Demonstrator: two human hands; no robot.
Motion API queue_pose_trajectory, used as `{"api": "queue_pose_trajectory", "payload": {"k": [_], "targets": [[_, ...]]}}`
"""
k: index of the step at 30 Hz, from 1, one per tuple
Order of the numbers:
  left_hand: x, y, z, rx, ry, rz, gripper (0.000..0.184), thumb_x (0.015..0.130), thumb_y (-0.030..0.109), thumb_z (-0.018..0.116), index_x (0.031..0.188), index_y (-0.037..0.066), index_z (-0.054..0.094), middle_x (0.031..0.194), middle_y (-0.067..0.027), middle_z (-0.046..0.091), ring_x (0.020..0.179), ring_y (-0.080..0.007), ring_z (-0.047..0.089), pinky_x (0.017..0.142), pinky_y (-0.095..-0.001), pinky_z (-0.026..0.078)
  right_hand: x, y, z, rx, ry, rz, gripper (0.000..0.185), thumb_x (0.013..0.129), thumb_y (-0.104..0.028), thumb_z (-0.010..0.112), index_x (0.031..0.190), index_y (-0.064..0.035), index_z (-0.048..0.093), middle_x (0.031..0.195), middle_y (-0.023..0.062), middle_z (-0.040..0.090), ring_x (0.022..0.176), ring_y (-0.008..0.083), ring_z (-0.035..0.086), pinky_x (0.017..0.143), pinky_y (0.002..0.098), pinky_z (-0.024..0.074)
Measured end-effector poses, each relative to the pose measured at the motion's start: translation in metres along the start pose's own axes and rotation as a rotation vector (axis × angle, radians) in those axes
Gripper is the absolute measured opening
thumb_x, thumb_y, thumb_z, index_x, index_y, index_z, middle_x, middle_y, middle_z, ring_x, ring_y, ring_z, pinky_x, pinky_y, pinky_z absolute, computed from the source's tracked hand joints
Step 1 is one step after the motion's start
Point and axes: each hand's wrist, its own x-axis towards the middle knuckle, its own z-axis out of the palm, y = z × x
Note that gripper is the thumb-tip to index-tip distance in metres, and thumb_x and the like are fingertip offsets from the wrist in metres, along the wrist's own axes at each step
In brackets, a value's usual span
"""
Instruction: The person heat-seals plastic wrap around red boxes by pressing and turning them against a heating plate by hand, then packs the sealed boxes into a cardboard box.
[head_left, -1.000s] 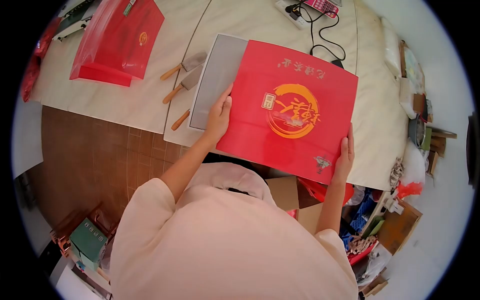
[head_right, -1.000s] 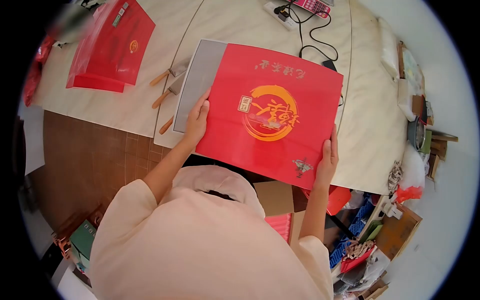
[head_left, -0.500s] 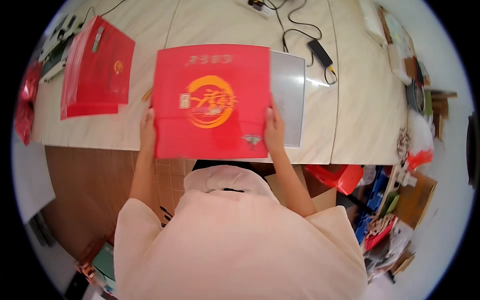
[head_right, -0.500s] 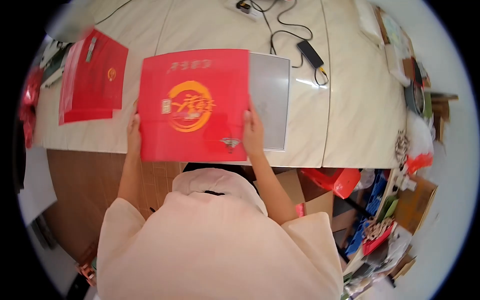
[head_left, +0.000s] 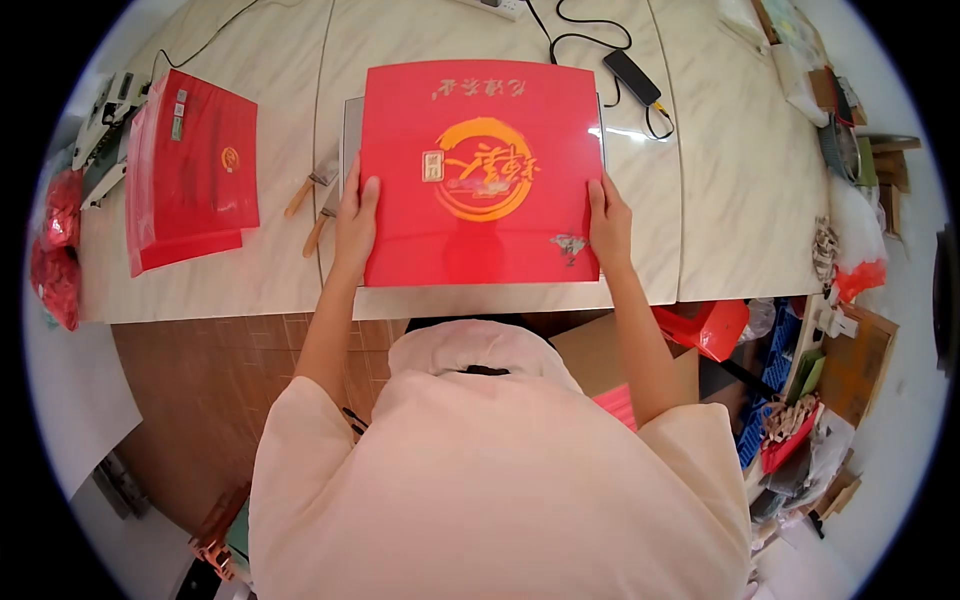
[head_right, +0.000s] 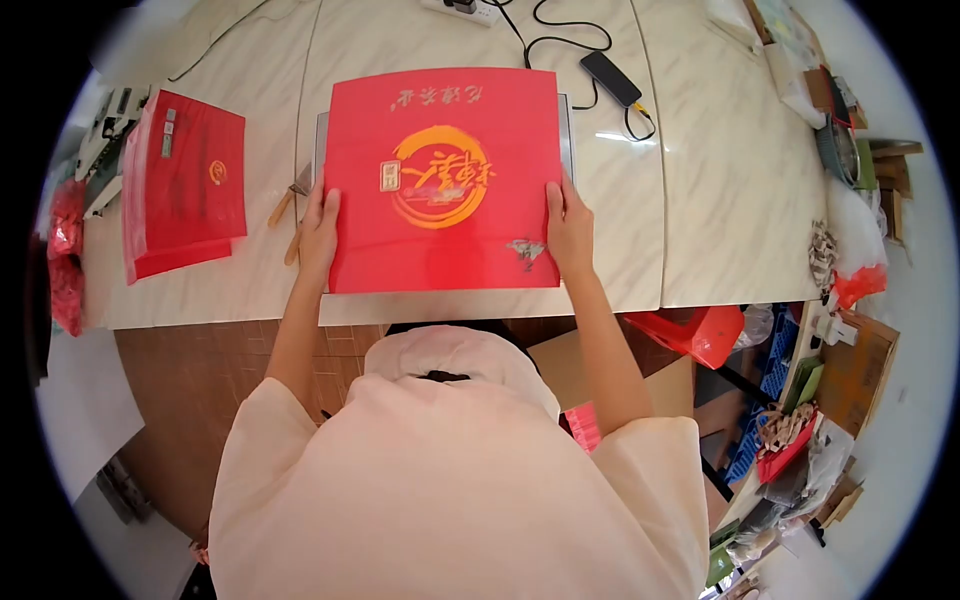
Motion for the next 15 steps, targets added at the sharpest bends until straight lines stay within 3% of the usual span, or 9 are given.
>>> {"api": "queue_pose_trajectory", "payload": {"k": [4, 9, 11, 15], "targets": [[0.022, 0.004, 0.013, 0.114, 0.026, 0.03, 0.063, 0.096, 0.037, 0.048, 0.142, 0.001, 0.028, 0.142, -0.0168, 0.04, 0.131, -0.0242, 0.038, 0.106, -0.0313, 0.03, 0.038, -0.009, -0.002, 0.089, -0.054, 0.133, 0.041, 0.096, -0.03, 0.046, 0.127, -0.0028, 0.052, 0.111, 0.0184, 0.064, 0.102, 0.0268, 0.061, 0.088, 0.0317, 0.0438], [0.049, -0.013, 0.003, 0.211, 0.014, 0.168, 0.062, 0.095, 0.039, 0.048, 0.142, 0.002, 0.029, 0.138, -0.0176, 0.044, 0.127, -0.0253, 0.043, 0.103, -0.032, 0.034, 0.059, -0.007, 0.015, 0.125, 0.105, -0.043, 0.042, 0.097, -0.03, 0.046, 0.126, -0.0011, 0.053, 0.109, 0.0175, 0.065, 0.099, 0.0212, 0.061, 0.087, 0.0294, 0.044], [0.047, 0.006, 0.004, 0.114, 0.076, 0.17, 0.058, 0.096, 0.029, 0.051, 0.141, 0.0, 0.03, 0.139, -0.016, 0.042, 0.129, -0.0219, 0.039, 0.106, -0.0298, 0.029, 0.061, -0.017, 0.016, 0.147, 0.133, -0.095, 0.041, 0.097, -0.028, 0.045, 0.127, -0.0006, 0.052, 0.11, 0.0175, 0.064, 0.099, 0.021, 0.061, 0.087, 0.0288, 0.0441], [0.037, 0.011, 0.005, 0.01, 0.114, 0.29, 0.062, 0.096, 0.031, 0.05, 0.143, -0.001, 0.026, 0.14, -0.0179, 0.041, 0.128, -0.0243, 0.041, 0.104, -0.0312, 0.033, 0.052, -0.026, 0.019, 0.202, 0.183, -0.211, 0.039, 0.099, -0.023, 0.043, 0.129, 0.0, 0.049, 0.113, 0.0175, 0.063, 0.101, 0.0205, 0.061, 0.088, 0.0275, 0.0443]]}}
